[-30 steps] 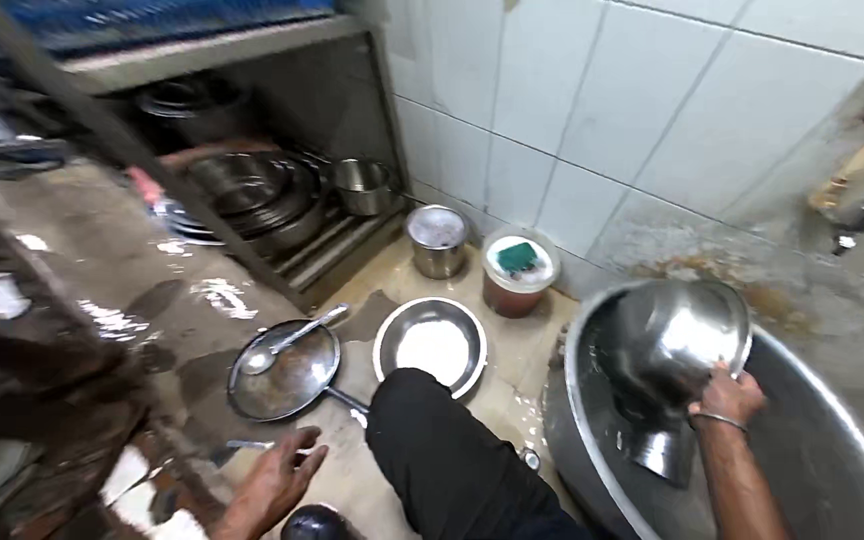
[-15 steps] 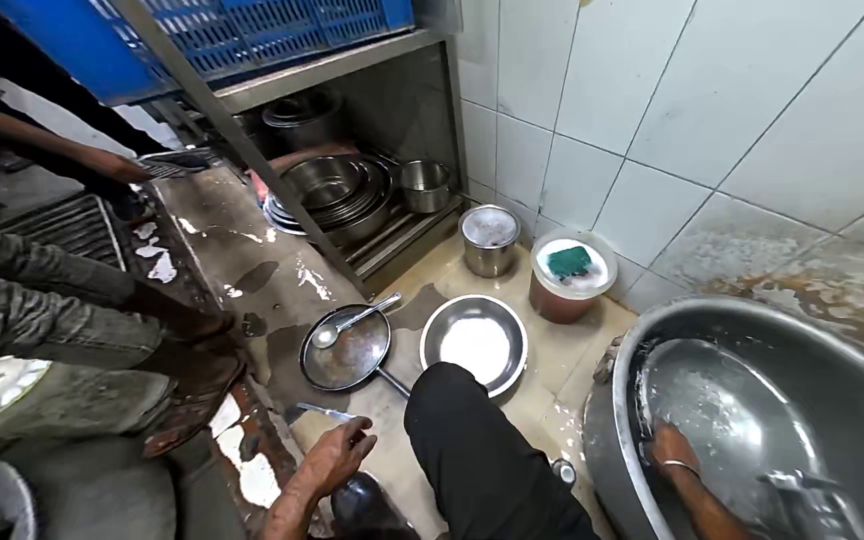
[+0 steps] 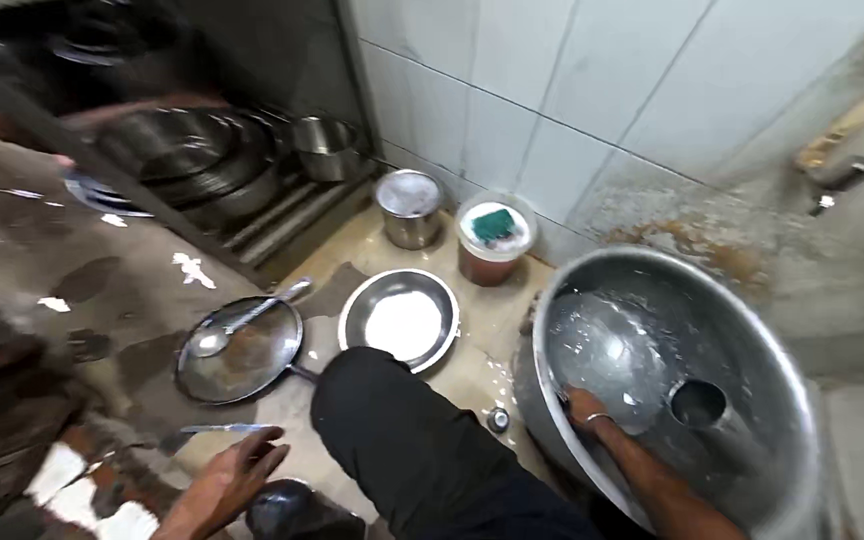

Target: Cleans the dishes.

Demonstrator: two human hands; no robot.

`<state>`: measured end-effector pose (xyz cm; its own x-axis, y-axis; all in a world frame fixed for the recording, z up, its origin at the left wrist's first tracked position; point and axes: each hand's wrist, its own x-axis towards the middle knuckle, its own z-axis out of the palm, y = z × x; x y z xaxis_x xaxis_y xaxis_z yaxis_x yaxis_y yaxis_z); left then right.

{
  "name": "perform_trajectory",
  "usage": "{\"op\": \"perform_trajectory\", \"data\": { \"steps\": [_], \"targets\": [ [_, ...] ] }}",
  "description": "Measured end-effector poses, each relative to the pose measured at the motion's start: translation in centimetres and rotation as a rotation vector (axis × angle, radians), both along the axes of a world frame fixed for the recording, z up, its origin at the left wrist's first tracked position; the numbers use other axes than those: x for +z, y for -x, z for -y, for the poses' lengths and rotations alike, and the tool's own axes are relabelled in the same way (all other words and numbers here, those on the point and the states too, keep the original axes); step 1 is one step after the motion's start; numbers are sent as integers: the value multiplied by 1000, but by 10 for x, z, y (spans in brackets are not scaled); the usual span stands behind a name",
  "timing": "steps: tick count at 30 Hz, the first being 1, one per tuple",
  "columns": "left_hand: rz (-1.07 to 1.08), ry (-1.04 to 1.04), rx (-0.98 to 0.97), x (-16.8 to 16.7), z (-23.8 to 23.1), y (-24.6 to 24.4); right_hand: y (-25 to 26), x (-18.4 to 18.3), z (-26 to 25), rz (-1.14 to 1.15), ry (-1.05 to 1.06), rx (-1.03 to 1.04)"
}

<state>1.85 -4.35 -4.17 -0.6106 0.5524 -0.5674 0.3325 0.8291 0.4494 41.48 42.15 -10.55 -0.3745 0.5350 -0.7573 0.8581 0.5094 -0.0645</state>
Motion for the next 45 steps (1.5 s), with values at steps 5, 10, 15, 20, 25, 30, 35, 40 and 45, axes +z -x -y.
{"op": "perform_trajectory", "data": {
  "steps": [5, 10, 15, 20, 25, 30, 35, 40, 45],
  "targets": [
    [17, 3, -10, 0, 1, 3, -13, 65, -23, -180, -112, -86],
    [20, -15, -14, 8, -3, 4, -21, 136, -72, -654, -385, -428],
    [34, -58, -13, 12, 4, 4, -42, 167, -83, -884, -496, -841],
    [59, -32, -35, 14, 5, 4, -62, 185, -75, -1218, -412, -1204],
    [69, -6, -41, 16, -2, 4, -62, 200, -71, -1512, -380, -1343],
    [34, -259, 57, 26, -10, 2, -59, 207, -66, -1737, -264, -1301],
    [-109, -773, 195, 74, -67, -10, -46, 207, -61, -1886, -79, -1214],
    [-179, -1054, 157, 120, -196, -50, -6, 206, -41, -1919, 20, -1099],
    [-278, -1060, -94, 126, -307, -93, 44, 201, -11, -1924, 145, -917]
  ]
}}
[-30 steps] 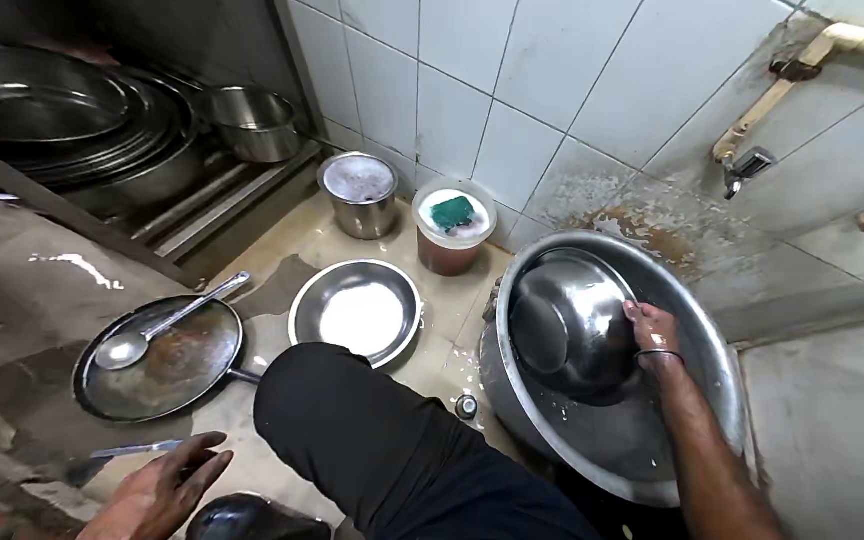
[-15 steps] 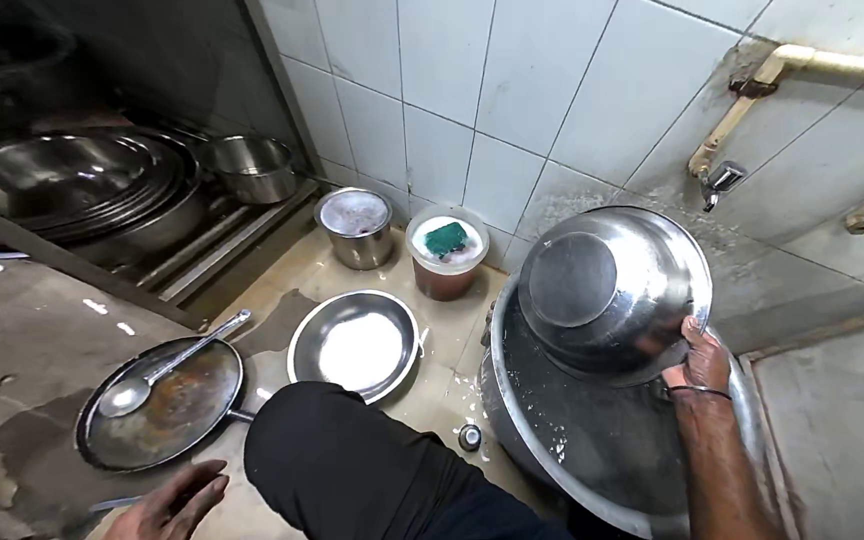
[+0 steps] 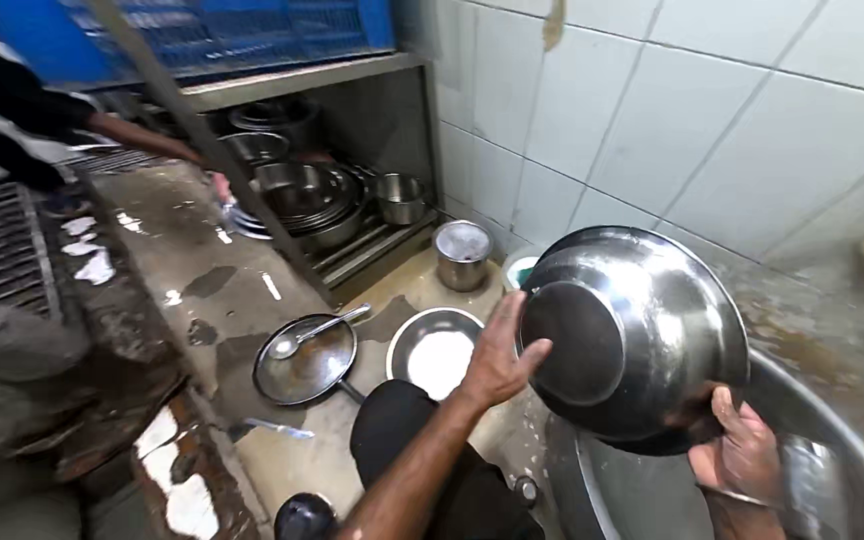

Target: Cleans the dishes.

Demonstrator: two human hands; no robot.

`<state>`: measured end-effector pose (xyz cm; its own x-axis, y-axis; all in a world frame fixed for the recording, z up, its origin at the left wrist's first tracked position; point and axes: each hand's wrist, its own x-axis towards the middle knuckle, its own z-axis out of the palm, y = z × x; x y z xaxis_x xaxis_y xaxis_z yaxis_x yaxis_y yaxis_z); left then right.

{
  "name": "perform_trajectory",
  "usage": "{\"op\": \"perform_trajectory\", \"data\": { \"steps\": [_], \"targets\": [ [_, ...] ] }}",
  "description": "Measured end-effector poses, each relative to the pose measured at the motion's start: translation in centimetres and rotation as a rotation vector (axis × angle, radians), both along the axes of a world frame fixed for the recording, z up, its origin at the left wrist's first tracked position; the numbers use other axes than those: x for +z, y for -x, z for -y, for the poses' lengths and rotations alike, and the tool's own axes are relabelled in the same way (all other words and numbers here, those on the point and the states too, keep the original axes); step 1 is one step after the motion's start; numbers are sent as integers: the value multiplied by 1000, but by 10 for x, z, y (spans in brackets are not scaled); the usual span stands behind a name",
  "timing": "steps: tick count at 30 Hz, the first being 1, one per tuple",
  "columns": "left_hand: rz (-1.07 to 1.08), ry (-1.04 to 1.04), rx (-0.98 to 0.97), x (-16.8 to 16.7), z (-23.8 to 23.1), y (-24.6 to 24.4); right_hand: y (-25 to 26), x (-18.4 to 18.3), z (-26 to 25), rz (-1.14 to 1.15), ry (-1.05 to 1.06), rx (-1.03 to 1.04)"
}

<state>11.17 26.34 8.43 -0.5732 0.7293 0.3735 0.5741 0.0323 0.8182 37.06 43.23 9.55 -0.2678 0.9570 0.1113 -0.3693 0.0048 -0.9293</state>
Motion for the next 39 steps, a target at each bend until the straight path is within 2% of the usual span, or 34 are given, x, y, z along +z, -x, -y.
{"op": "perform_trajectory", "data": {
  "steps": [4, 8, 10, 13, 19, 26, 29, 31, 34, 35, 37, 39],
  "targets": [
    [-87, -36, 118, -38, -21, 3, 30, -9, 26, -17, 33, 115],
    [116, 32, 94, -67, -2, 13, 41, -21, 40, -1, 49, 169],
    [269, 96, 90, -66, 6, 17, 42, -25, 42, 15, 54, 190],
    [341, 218, 136, -66, 9, 24, 42, -29, 41, 9, 81, 179],
    [269, 475, 42, -76, 6, 15, 40, -23, 32, 10, 79, 132],
    [131, 789, -278, -77, 9, 23, 36, -21, -3, -71, 131, 22],
    [98, 938, -199, -66, 6, 23, 33, -27, -15, -129, 234, -9],
    [127, 902, -67, -63, 3, 27, 34, -32, -17, -219, 297, 17],
    [283, 599, 192, -68, 0, 32, 35, -43, -19, -368, 395, 74],
    [399, 452, 266, -70, -1, 33, 36, -48, -19, -408, 428, 90],
    [774, 172, 322, -75, -5, 35, 36, -60, -18, -490, 480, 153],
    [1076, 41, 368, -73, -7, 34, 38, -71, -13, -537, 532, 190]
  ]
}}
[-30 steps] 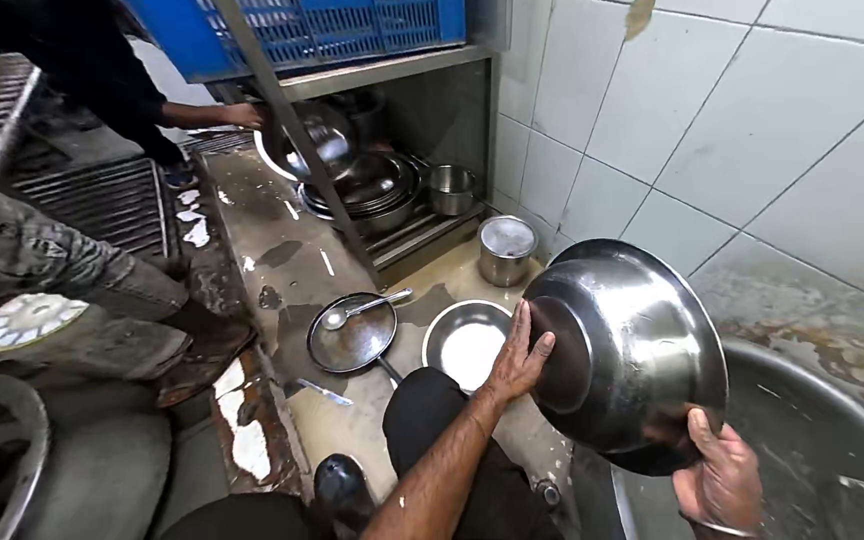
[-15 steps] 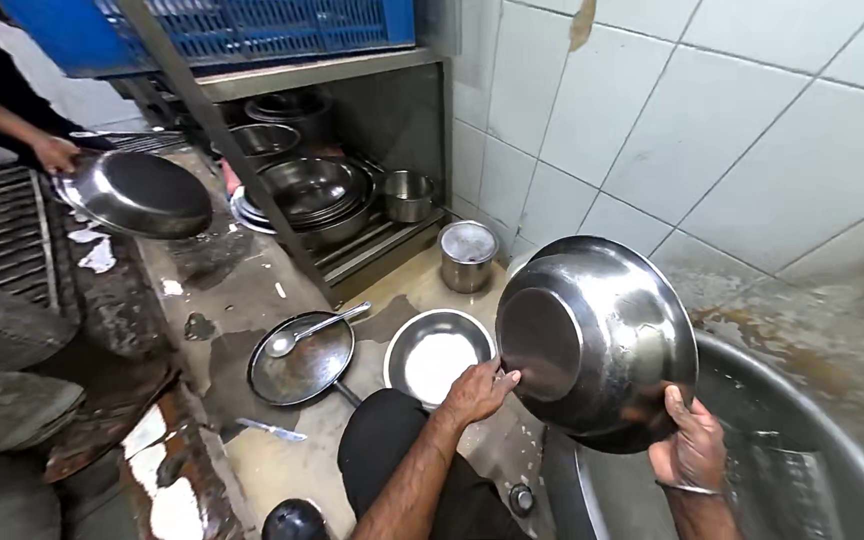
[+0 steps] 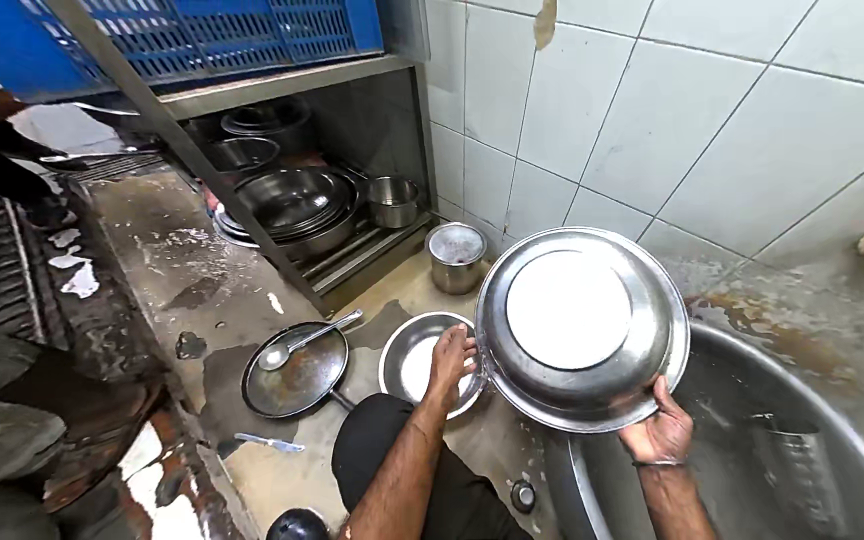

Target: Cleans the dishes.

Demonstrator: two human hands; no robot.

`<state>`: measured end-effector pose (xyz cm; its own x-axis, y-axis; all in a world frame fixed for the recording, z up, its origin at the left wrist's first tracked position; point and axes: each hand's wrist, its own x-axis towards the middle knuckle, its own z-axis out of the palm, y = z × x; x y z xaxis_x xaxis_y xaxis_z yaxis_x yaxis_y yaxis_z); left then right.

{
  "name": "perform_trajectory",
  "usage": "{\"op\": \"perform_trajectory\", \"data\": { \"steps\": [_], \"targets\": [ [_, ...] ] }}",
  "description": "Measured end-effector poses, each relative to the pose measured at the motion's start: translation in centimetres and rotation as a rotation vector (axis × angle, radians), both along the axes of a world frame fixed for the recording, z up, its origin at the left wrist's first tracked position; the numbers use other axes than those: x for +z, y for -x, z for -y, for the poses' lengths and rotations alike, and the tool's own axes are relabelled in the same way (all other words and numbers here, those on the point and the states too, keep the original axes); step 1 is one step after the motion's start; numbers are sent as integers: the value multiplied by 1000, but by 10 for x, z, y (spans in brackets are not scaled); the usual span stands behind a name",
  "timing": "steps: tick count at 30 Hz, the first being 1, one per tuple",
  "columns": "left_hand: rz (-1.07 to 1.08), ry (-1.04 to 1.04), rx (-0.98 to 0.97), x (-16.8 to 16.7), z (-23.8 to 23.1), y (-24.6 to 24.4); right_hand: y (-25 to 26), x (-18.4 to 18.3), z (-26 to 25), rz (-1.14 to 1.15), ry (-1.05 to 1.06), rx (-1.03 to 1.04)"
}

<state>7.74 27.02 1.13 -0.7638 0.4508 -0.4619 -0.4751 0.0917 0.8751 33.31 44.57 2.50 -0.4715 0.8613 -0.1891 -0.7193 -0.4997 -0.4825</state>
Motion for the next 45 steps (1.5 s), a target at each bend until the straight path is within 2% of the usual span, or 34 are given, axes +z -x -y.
{"op": "perform_trajectory", "data": {
  "steps": [2, 8, 11, 16, 21, 26, 29, 33, 38, 39, 40, 42, 43, 45],
  "targets": [
    [125, -52, 53, 1, -1, -1, 5, -8, 6, -14, 49, 29],
    [167, -217, 227, 10, 4, 0, 27, -28, 16, 91, 209, 107],
    [166, -233, 231, 15, 8, -4, 31, -41, 25, 222, 293, 118],
    [89, -174, 198, 13, 9, -8, 29, -51, 39, 305, 357, 69],
    [32, -120, 135, 18, 8, -17, 19, -61, 41, 433, 353, 108],
    [28, -116, 134, 4, 3, -21, -18, -60, 28, 786, 315, 338],
    [18, -109, 105, 3, 1, -27, -47, -71, 16, 1040, 197, 405],
    [46, -117, 123, 9, -6, -33, -105, -120, -2, 1229, 106, 249],
    [116, -89, 187, 8, -9, -28, -176, -191, -8, 1597, 154, -36],
    [117, -85, 196, 6, -9, -28, -180, -197, -5, 1593, 221, -93],
    [112, -83, 205, 5, -9, -29, -178, -200, -3, 1474, 295, -169],
    [104, -83, 204, 5, -10, -28, -162, -193, -6, 885, 390, -267],
    [106, -81, 204, 5, -9, -28, -155, -187, -10, 596, 358, -246],
    [117, -74, 212, 4, -10, -27, -124, -157, -29, 285, 245, -189]
  ]
}}
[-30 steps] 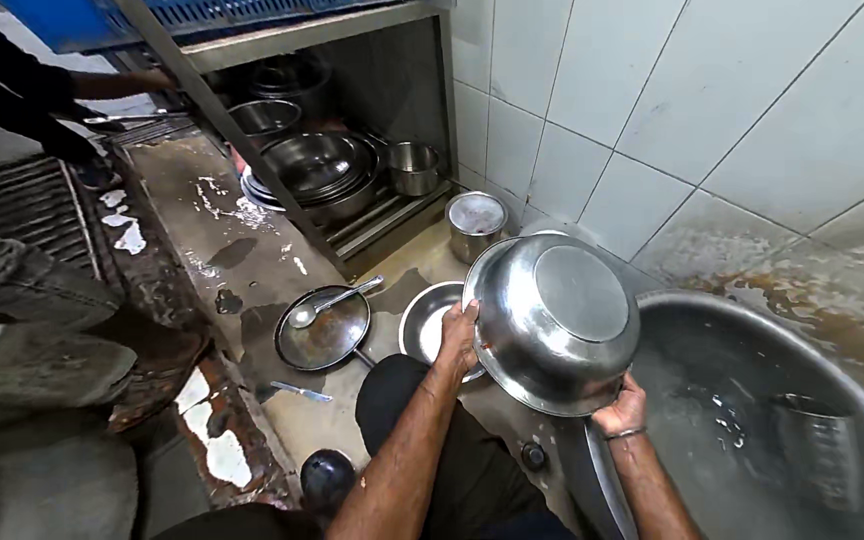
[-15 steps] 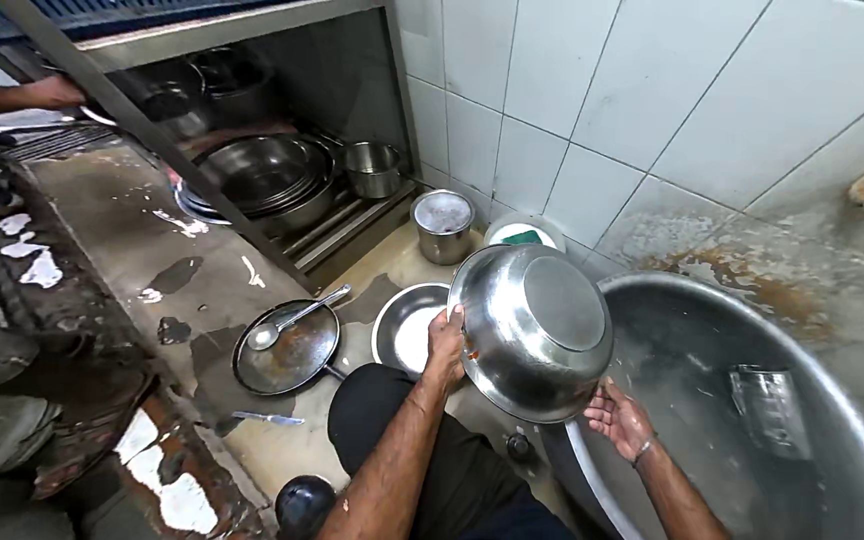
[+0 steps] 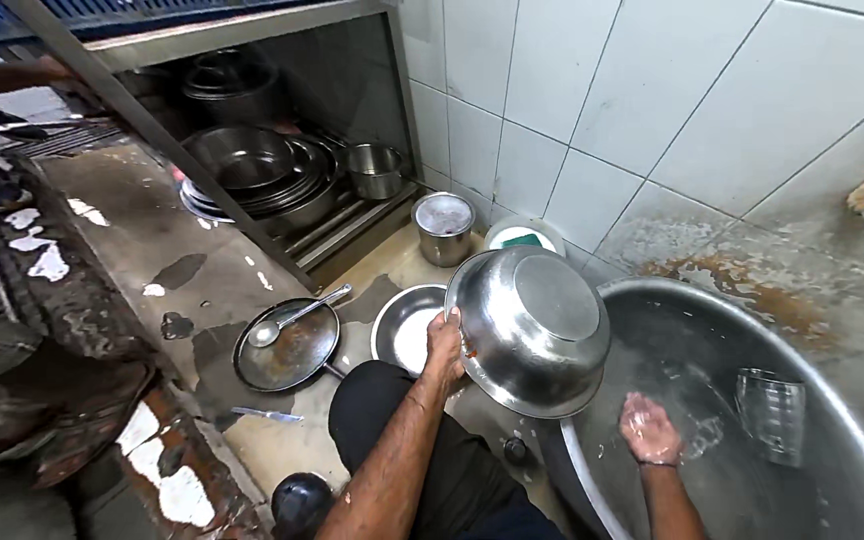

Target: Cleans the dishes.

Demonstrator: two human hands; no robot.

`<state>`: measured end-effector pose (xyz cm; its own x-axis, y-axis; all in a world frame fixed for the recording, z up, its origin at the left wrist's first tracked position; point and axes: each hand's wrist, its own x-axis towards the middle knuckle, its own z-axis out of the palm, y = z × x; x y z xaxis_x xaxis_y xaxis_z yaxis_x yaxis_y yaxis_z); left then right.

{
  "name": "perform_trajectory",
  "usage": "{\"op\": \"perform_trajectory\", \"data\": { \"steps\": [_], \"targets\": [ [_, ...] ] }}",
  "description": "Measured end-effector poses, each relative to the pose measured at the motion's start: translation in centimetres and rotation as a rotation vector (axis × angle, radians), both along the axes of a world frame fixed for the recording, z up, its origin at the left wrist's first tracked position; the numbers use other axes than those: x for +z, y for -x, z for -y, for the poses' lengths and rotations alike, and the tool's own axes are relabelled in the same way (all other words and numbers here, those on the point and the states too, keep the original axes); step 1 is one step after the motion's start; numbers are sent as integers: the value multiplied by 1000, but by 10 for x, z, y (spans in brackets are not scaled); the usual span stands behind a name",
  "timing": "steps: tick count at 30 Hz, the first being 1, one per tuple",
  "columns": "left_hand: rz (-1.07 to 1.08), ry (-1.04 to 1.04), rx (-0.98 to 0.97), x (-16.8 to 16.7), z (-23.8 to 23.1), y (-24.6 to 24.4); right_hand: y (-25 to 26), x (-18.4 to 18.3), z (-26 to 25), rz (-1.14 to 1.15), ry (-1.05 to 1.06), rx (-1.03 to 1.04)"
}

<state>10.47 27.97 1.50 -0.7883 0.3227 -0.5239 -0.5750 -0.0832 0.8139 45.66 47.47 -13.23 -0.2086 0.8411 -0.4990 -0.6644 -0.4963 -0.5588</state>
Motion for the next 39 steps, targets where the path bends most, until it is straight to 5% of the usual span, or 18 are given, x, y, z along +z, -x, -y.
{"op": "perform_trajectory", "data": {
  "steps": [3, 7, 12, 16, 23, 30, 33, 39],
  "targets": [
    [19, 20, 10, 2, -1, -1, 65, 102, -22, -97, -192, 191],
    [-1, 59, -21, -2, -4, 4, 153, 215, -3, 241, -558, 547],
    [-1, 70, -34, -9, -1, 0, 244, 213, 63, 983, -1791, 888],
    [24, 97, 19, -4, 10, 7, 279, 204, 86, 1296, -2146, 1136],
    [-38, 215, 87, -4, 13, 21, 336, 222, 65, 1114, -2100, 1536],
    [-82, 151, 121, -6, 13, 18, 392, 204, -18, 1252, -1674, 1317],
    [-104, 109, 154, -7, 16, 15, 376, 187, -64, 1401, -1348, 1286],
    [-202, 118, 131, 3, 16, 12, 286, 164, -84, 1306, -987, 1087]
  ]
}}
